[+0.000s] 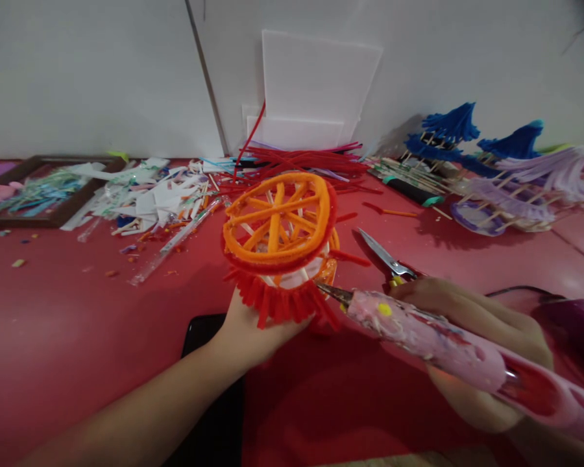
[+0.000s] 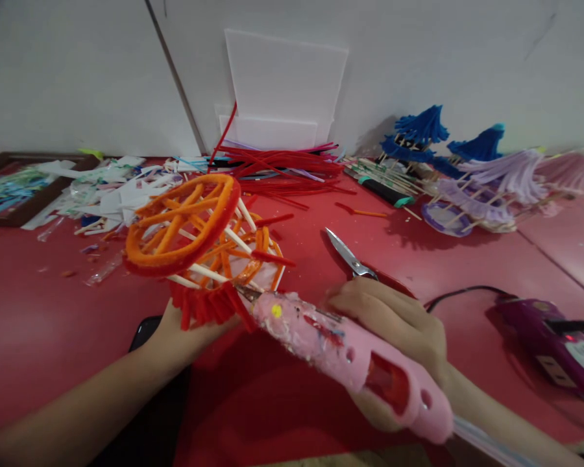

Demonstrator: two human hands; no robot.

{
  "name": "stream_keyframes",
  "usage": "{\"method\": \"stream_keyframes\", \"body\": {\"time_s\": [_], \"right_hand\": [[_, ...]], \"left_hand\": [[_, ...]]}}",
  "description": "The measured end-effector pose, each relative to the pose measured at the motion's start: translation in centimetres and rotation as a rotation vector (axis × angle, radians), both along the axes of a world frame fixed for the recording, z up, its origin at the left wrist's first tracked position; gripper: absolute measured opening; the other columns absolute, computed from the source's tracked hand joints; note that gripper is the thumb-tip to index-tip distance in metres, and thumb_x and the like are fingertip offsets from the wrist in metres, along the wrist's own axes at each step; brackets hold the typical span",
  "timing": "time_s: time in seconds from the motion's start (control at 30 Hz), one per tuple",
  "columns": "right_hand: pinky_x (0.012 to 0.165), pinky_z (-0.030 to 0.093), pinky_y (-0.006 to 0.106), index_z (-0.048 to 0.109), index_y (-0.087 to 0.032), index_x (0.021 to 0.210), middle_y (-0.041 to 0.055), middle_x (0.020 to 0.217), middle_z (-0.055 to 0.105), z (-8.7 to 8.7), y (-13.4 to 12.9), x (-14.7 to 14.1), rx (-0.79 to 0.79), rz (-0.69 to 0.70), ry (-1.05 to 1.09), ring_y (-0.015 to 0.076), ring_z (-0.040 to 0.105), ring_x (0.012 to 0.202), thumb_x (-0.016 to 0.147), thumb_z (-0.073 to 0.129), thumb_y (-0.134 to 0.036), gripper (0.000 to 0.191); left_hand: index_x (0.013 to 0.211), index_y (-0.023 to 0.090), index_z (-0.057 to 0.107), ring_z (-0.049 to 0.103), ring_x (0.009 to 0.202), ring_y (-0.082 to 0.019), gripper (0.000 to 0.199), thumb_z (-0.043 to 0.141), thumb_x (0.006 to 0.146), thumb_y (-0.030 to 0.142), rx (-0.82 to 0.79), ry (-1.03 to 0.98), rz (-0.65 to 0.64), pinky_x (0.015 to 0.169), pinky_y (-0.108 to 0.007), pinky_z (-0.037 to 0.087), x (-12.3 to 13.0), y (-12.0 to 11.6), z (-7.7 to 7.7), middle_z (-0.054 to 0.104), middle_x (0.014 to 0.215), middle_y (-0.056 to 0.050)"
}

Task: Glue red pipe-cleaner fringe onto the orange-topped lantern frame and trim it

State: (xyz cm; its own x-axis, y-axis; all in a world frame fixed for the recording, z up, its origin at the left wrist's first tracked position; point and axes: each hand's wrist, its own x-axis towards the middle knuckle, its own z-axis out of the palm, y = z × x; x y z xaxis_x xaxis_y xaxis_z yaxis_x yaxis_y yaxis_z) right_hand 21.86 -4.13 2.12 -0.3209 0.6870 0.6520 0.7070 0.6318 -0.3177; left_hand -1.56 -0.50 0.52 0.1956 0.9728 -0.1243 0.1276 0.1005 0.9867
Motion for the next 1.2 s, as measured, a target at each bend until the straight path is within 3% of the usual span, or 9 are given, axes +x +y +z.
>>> {"method": "stream_keyframes", "body": {"time_s": [0.1,0.3,0.63,1.2], "right_hand": [[0.067,0.052,0.023,0.055,-0.020,0.089,0.0036,0.077,0.065,0.4,0.1,0.0,0.029,0.070,-0.053,0.0141,0.065,0.075,0.083,0.044,-0.026,0.014],[0.056,0.050,0.026,0.052,-0.022,0.080,0.0021,0.069,0.060,0.1,-0.4,0.1,-0.035,0.005,-0.015,0.0149,0.061,0.065,0.071,0.043,-0.018,0.013],[0.049,0.046,0.029,0.051,-0.023,0.077,0.0019,0.067,0.055,0.3,-0.4,0.3,-0.125,0.004,0.065,0.0157,0.057,0.059,0.068,0.043,-0.019,0.013],[0.054,0.048,0.034,0.057,-0.023,0.078,0.0038,0.071,0.059,-1.2,-0.3,0.8,-0.048,-0.021,0.178,0.0179,0.058,0.061,0.073,0.049,-0.028,0.011]], "left_hand": [[0.112,0.021,0.057,0.057,0.118,-0.029,0.057,0.074,0.058,0.030,-0.018,0.001,0.002,0.104,-0.038,0.042,0.0,-0.2,0.2,0.069,0.113,-0.008],[0.109,0.021,0.057,0.057,0.118,-0.030,0.055,0.073,0.058,0.031,-0.069,0.027,-0.007,0.105,-0.041,0.040,0.1,-0.1,0.4,0.068,0.116,-0.007],[0.110,0.022,0.058,0.058,0.117,-0.029,0.054,0.076,0.059,0.029,-0.068,-0.009,0.008,0.106,-0.041,0.040,0.1,-0.3,0.3,0.068,0.115,-0.007],[0.108,0.022,0.058,0.058,0.117,-0.029,0.053,0.077,0.058,0.026,-0.108,-0.035,0.016,0.104,-0.040,0.043,0.3,-0.3,0.5,0.067,0.118,-0.007]]}}
